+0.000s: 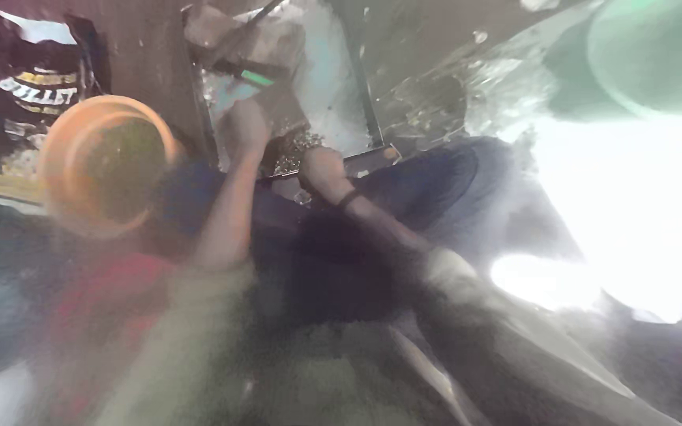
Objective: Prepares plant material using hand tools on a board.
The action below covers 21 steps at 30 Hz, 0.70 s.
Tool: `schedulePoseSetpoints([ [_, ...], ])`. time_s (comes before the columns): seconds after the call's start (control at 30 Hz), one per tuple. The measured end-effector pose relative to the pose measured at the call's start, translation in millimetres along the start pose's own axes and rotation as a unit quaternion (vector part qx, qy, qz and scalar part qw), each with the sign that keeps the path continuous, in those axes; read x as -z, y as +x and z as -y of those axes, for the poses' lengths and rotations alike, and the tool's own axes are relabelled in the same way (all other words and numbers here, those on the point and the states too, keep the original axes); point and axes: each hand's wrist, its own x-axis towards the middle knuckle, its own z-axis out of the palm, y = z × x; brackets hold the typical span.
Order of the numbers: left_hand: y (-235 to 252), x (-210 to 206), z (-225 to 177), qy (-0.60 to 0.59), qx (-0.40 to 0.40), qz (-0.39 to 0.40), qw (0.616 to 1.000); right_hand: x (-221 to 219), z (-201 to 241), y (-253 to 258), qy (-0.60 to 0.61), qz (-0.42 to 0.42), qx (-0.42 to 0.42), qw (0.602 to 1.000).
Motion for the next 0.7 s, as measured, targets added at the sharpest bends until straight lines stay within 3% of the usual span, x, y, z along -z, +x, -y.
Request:
schedulePoseSetpoints([
  [0.23,0.5,6.5,9.9,-0.011,-0.036,0.002,0.999,19.0,-0.1,1.5,0.011,-0.015,0.019,1.0],
  [0.43,0.5,1.0,7.1,0.026,-0.012,0.01,1.0,49.0,17.2,14.1,0.046,-0.039,0.029,0.998],
  [0.57,-2.9,2.7,-2.2,0.048,0.015,0.013,0.999,33.8,26.8,56.6,0.077,-0.085,0.068,0.991],
  [0.7,0.0,1.1,-1.0,0.044,0.018,0.005,0.999,25.9,39.9,75.8,0.068,-0.081,0.074,0.992],
])
